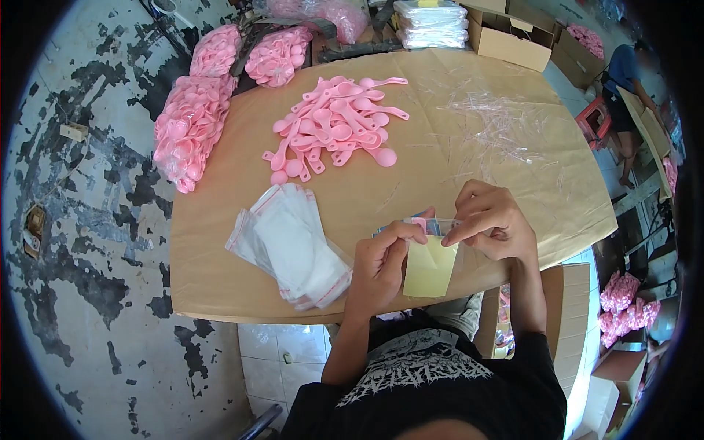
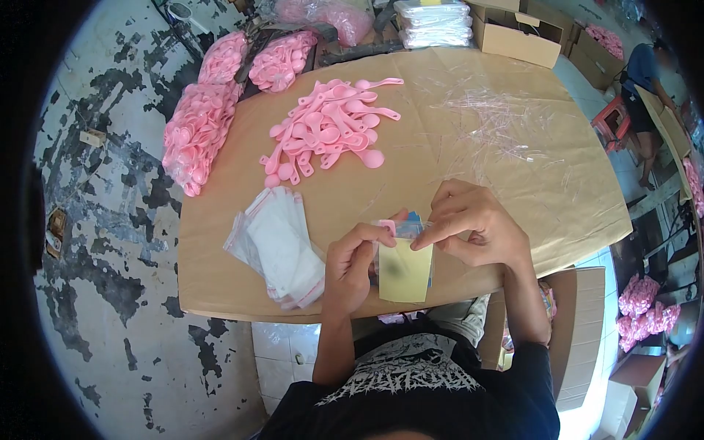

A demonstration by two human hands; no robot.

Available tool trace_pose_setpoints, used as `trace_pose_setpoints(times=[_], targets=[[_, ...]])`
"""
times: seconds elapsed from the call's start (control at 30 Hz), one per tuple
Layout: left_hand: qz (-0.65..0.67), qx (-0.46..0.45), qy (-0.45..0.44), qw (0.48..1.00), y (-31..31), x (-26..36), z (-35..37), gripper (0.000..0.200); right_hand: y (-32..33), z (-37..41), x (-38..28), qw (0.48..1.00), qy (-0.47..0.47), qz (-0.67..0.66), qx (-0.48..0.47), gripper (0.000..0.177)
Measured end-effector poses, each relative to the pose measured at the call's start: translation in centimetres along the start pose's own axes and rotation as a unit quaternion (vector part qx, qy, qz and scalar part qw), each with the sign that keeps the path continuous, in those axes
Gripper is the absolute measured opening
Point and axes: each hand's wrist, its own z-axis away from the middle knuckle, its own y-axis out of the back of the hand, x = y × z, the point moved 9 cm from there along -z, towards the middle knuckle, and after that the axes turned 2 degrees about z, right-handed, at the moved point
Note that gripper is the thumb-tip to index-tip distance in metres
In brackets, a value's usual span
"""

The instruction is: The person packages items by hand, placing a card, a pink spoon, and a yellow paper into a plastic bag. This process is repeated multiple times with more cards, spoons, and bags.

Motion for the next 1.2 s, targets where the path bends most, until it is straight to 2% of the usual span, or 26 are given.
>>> trace_pose_setpoints(times=[0.07,0.13,0.23,0.33,0.37,0.43,0.53,0.6,0.63,0.67,0.73,0.8,0.83,0.87,0.93,0.97,1.0,1.03,1.07,1.1,1.13,1.17,1.2], targets=[[0.099,-0.002,0.058,0.993,-0.1,-0.9,0.3,0.015,0.0,0.1,0.1,1.000,-0.007,0.012,-0.002,0.031],[0.143,-0.002,0.042,0.989,-0.3,-0.7,0.2,0.011,-0.1,0.1,0.2,1.000,-0.016,0.020,0.000,0.029],[0.105,-0.009,-0.033,0.994,-0.9,0.1,-0.3,0.005,0.2,0.2,0.0,0.999,0.015,0.043,-0.002,0.033],[0.135,-0.022,-0.020,0.990,-1.2,-0.3,-0.1,0.016,1.9,1.5,2.5,0.985,-0.113,-0.056,0.120,0.035],[0.136,-0.034,-0.023,0.990,-1.4,-0.6,0.0,0.020,1.4,1.8,2.6,0.977,-0.160,-0.084,0.113,0.034],[0.094,-0.061,-0.031,0.993,-1.8,-0.5,0.2,0.029,0.3,2.2,1.3,0.952,-0.254,-0.138,0.097,0.031],[-0.047,-0.112,-0.066,0.990,-2.8,1.5,1.6,0.043,-0.2,4.9,1.5,0.941,-0.293,-0.134,0.104,0.023],[-0.155,-0.150,-0.123,0.969,-2.0,4.9,4.4,0.052,3.0,10.3,1.6,0.954,-0.240,-0.088,0.160,0.023],[-0.079,-0.248,-0.079,0.962,-1.1,3.8,6.5,0.051,4.8,15.5,2.4,0.946,-0.224,-0.117,0.203,0.023],[-0.001,-0.343,-0.031,0.939,0.2,2.5,9.4,0.051,6.5,19.6,1.9,0.924,-0.186,-0.143,0.301,0.023],[0.067,-0.417,0.120,0.898,3.4,-1.3,14.6,0.037,9.3,29.5,1.9,0.906,-0.249,-0.104,0.326,0.036],[0.071,-0.331,0.363,0.868,9.5,-11.9,22.6,0.035,9.8,39.6,3.5,0.821,-0.357,-0.171,0.411,0.036],[0.052,-0.231,0.482,0.844,12.9,-17.6,26.6,0.038,9.3,44.7,4.3,0.777,-0.394,-0.191,0.453,0.035],[0.030,-0.124,0.588,0.799,16.6,-23.1,31.3,0.042,7.9,50.0,5.4,0.730,-0.424,-0.198,0.498,0.034],[-0.075,0.039,0.721,0.688,24.0,-32.3,41.7,0.045,2.9,62.0,8.0,0.600,-0.482,-0.194,0.608,0.033],[-0.299,0.006,0.656,0.693,28.5,-38.7,46.6,0.042,-0.5,68.3,9.2,0.516,-0.510,-0.174,0.666,0.033],[-0.518,-0.008,0.589,0.620,31.0,-40.3,48.1,0.038,-4.1,73.7,9.8,0.427,-0.531,-0.146,0.717,0.032],[-0.529,0.037,0.580,0.618,31.3,-43.0,50.9,0.038,-7.7,78.2,9.7,0.342,-0.542,-0.116,0.759,0.032],[-0.476,0.077,0.579,0.657,29.4,-43.2,50.9,0.037,-10.7,81.3,9.4,0.278,-0.555,-0.086,0.780,0.032],[-0.431,0.117,0.575,0.685,27.5,-43.2,50.8,0.037,-12.9,82.5,8.8,0.235,-0.573,-0.064,0.783,0.032],[-0.407,0.134,0.562,0.707,25.9,-43.2,50.5,0.036,-14.9,83.4,8.7,0.207,-0.588,-0.046,0.780,0.032],[-0.381,0.151,0.547,0.730,24.3,-42.9,49.8,0.036,-15.3,82.9,9.0,0.271,-0.650,-0.046,0.708,0.037],[-0.358,0.163,0.531,0.751,22.8,-42.6,49.4,0.036,-15.4,82.2,9.5,0.293,-0.645,-0.027,0.705,0.033]])
